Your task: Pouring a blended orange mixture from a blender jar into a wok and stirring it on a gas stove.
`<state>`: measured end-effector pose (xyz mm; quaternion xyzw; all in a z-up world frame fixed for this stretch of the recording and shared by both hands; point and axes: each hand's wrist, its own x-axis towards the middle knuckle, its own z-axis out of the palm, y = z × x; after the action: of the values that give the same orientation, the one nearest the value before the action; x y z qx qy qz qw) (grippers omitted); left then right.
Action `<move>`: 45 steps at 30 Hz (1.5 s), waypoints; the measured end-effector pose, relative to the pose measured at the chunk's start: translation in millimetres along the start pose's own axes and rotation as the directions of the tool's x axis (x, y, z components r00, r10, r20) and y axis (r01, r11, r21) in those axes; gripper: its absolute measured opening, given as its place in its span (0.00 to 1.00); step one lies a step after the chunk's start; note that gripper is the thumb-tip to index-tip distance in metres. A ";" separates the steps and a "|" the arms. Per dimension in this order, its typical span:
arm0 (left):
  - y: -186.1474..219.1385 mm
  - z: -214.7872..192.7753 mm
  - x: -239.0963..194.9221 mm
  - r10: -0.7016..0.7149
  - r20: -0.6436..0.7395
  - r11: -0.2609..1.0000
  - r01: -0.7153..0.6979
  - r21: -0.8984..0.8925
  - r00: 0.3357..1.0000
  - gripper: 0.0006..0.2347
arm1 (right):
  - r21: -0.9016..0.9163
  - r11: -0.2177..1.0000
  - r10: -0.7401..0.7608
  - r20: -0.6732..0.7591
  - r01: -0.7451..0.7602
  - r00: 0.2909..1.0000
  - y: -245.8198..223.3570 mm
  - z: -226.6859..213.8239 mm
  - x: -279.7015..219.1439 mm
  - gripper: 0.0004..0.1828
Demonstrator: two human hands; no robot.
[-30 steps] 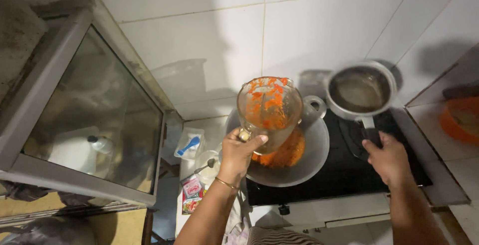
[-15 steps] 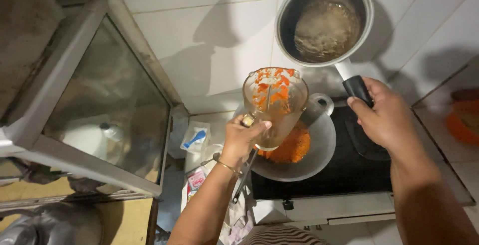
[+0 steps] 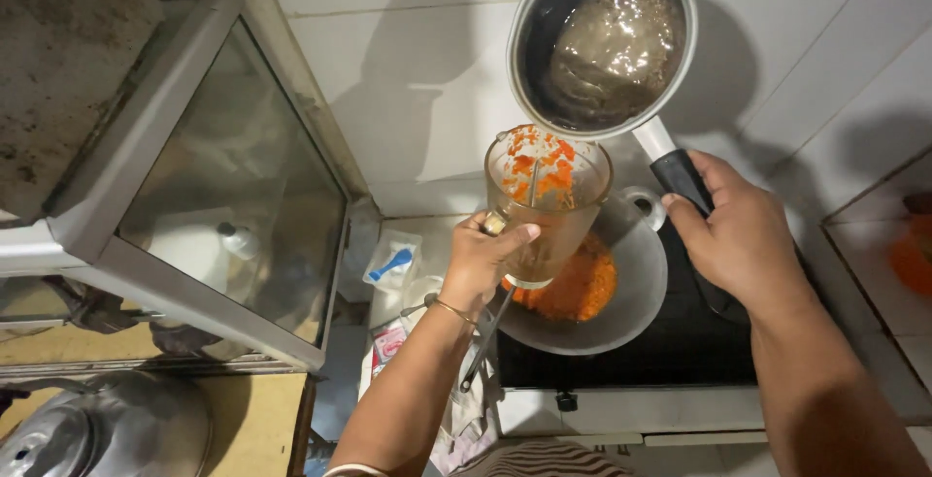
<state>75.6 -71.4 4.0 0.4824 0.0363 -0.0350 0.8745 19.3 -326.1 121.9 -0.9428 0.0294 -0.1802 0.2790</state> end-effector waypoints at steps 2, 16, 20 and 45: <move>1.9 1.6 -1.9 -0.015 -0.009 1.000 0.015 -0.027 1.000 0.13 | -0.006 0.999 -0.033 -0.014 0.032 0.999 -3.3 -0.6 -1.8 0.26; 5.5 1.5 -6.5 -0.023 -0.046 1.000 0.023 -0.015 0.999 0.14 | -0.012 0.998 -0.062 0.004 0.062 0.998 -13.4 0.2 -9.0 0.27; -1.0 -2.8 -2.9 0.037 -0.010 0.997 -0.038 -0.061 0.999 0.24 | -0.044 0.992 -0.118 -0.016 0.117 0.993 -8.2 1.8 -9.1 0.28; 27.7 9.8 -31.3 -0.027 -0.123 1.000 0.028 0.010 0.992 0.21 | 0.269 0.538 0.823 0.035 -0.799 0.567 184.0 17.0 -36.1 0.24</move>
<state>47.4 -64.1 35.5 0.4883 0.0965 -0.0176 0.8672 -0.1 -466.8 -1.8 -0.7676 0.4524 -0.0774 0.4474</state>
